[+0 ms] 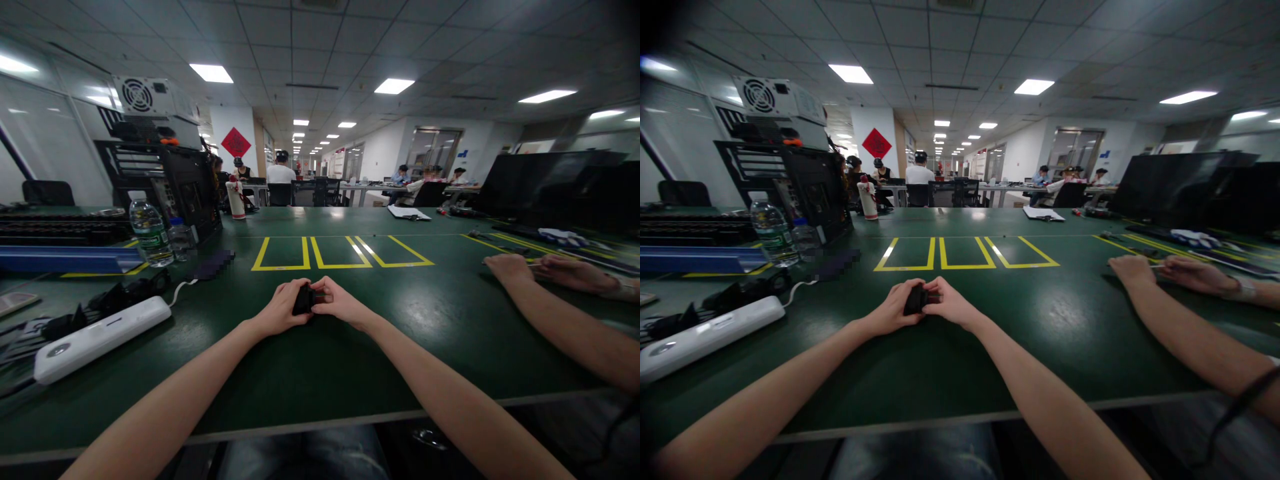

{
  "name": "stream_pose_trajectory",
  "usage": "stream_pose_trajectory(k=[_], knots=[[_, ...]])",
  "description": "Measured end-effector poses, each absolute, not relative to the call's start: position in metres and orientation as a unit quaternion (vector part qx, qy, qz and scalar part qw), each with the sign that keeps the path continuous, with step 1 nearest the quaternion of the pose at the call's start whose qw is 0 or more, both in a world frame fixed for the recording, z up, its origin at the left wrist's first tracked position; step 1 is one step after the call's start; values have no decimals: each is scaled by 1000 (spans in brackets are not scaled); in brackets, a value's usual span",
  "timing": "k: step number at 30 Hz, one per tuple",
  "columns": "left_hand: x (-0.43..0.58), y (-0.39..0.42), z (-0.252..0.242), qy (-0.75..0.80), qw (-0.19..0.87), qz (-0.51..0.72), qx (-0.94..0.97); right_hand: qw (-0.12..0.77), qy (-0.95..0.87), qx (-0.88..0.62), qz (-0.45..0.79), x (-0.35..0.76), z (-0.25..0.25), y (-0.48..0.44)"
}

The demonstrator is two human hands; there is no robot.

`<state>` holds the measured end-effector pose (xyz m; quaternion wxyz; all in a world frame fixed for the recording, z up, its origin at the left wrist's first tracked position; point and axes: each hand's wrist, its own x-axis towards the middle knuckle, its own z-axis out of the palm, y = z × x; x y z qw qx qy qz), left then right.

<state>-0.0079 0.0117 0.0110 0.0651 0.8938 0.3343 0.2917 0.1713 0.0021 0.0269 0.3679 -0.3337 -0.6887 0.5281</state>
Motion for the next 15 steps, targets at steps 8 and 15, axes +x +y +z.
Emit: stream_pose_trajectory(k=[8, 15], knots=[[-7, 12, 11, 339, 66, 292, 892, 386, -693, -355, 495, 169, 30, 1], [-8, 7, 17, 339, 81, 283, 893, 373, -688, -337, 523, 171, 29, 3]])
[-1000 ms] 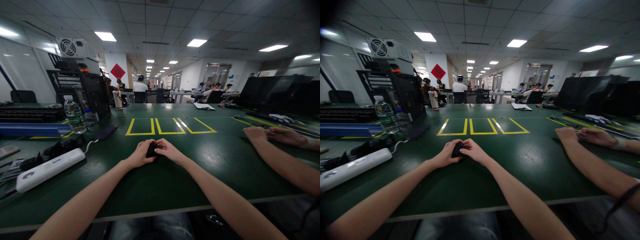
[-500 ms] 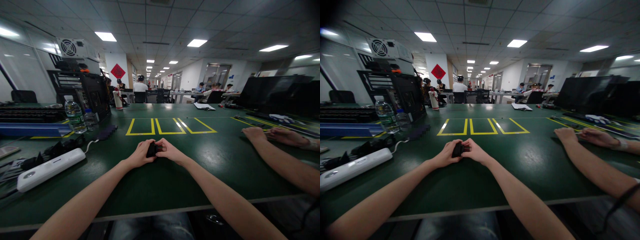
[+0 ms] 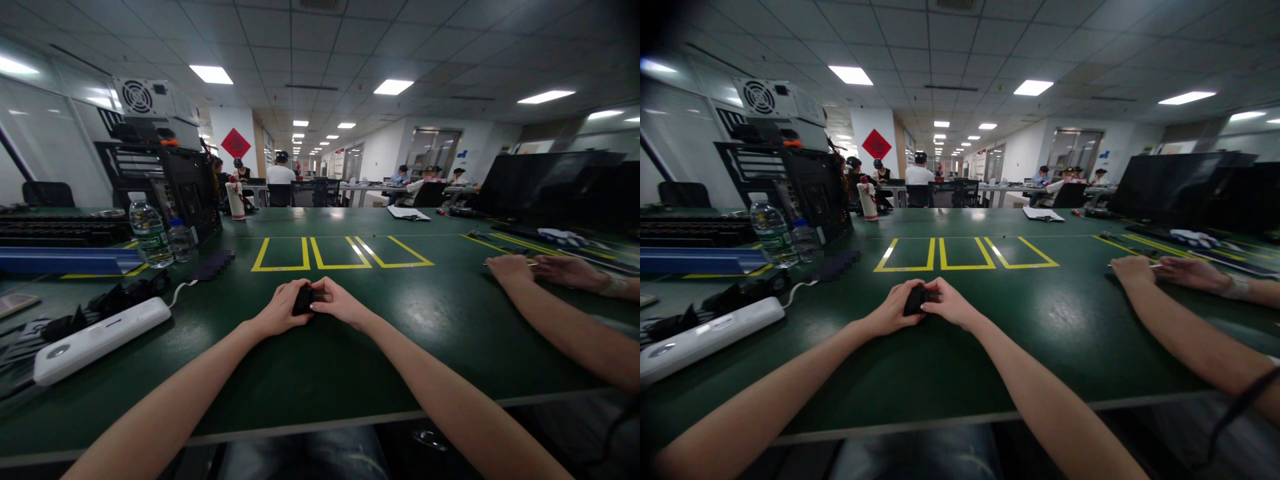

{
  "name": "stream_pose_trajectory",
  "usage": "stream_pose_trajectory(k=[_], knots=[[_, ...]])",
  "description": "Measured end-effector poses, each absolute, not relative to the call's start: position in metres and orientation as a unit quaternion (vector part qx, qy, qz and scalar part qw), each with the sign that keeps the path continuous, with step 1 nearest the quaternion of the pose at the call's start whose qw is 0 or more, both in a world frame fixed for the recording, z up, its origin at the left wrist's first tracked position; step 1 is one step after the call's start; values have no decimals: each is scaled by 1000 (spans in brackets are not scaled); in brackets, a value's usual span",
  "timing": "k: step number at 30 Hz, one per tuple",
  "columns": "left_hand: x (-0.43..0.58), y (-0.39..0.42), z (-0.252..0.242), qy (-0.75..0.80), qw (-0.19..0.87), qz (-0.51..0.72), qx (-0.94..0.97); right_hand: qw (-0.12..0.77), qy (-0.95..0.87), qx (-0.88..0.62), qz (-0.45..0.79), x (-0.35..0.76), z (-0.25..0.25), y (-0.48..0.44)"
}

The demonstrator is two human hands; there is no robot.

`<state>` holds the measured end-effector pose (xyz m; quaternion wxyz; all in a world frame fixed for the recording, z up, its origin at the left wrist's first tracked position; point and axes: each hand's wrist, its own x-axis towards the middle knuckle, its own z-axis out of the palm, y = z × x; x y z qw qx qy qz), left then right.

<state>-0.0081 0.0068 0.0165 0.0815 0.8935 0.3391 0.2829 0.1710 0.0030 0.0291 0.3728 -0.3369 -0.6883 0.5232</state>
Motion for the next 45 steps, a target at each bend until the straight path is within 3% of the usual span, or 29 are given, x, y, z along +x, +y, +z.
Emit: stream_pose_trajectory(k=[6, 17, 31, 45], knots=[[-8, 10, 13, 340, 75, 288, 892, 368, -718, -338, 484, 169, 28, 2], [-7, 9, 15, 343, 78, 288, 891, 361, -767, -435, 303, 167, 15, 3], [-4, 40, 2, 455, 239, 281, 811, 279, -753, -526, 280, 185, 20, 7], [2, 32, 11, 467, 181, 262, 825, 285, -780, -496, 255, 189, 14, 20]])
